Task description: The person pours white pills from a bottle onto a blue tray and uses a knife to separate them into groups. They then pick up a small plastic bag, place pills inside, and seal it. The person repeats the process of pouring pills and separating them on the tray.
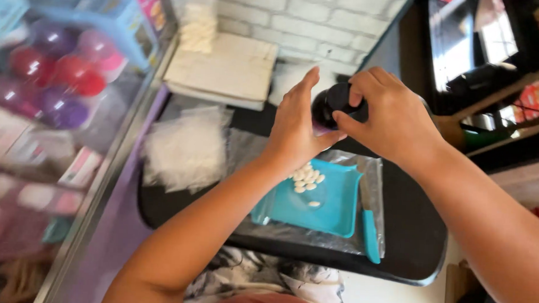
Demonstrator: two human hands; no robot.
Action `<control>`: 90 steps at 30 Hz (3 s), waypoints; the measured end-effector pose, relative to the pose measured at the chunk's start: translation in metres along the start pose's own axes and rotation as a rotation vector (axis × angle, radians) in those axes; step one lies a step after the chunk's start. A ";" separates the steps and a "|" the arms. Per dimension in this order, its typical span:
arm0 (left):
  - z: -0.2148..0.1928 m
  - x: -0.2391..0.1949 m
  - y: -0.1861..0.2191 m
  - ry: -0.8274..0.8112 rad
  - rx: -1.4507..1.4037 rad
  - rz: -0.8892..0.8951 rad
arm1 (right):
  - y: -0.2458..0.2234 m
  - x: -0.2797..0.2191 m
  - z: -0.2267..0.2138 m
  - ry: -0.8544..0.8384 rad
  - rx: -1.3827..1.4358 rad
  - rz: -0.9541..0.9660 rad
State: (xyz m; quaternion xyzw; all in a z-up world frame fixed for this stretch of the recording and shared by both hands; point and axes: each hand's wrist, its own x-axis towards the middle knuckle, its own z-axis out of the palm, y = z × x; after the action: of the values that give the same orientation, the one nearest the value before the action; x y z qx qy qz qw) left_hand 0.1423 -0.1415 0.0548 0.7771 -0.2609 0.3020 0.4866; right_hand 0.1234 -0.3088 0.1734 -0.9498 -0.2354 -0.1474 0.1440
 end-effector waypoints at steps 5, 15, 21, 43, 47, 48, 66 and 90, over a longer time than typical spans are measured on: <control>0.017 0.018 -0.008 -0.180 -0.160 -0.207 | 0.031 0.014 -0.001 -0.069 0.031 -0.067; 0.021 0.013 -0.009 -0.181 -0.277 -0.322 | 0.041 0.055 0.006 -0.573 -0.026 -0.184; 0.023 0.011 -0.009 -0.224 -0.209 -0.377 | 0.029 0.068 0.000 -0.627 -0.163 -0.181; 0.027 0.008 -0.010 -0.178 -0.226 -0.295 | 0.036 0.066 0.000 -0.491 -0.131 -0.311; 0.025 0.008 -0.007 -0.189 -0.253 -0.294 | 0.012 0.074 -0.016 -0.722 -0.311 0.007; 0.025 0.008 -0.008 -0.186 -0.274 -0.288 | 0.008 0.077 -0.019 -0.811 -0.421 0.124; 0.012 0.009 0.022 -0.130 -0.101 -0.274 | 0.026 0.002 0.010 0.100 -0.176 -0.298; 0.052 -0.130 0.102 -0.555 0.324 0.233 | -0.015 -0.220 0.081 0.273 0.001 0.444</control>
State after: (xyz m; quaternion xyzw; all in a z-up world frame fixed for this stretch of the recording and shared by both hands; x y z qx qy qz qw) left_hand -0.0060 -0.2140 0.0040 0.8618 -0.4192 0.1701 0.2295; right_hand -0.0525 -0.3567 0.0257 -0.9495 0.0004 -0.2389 0.2036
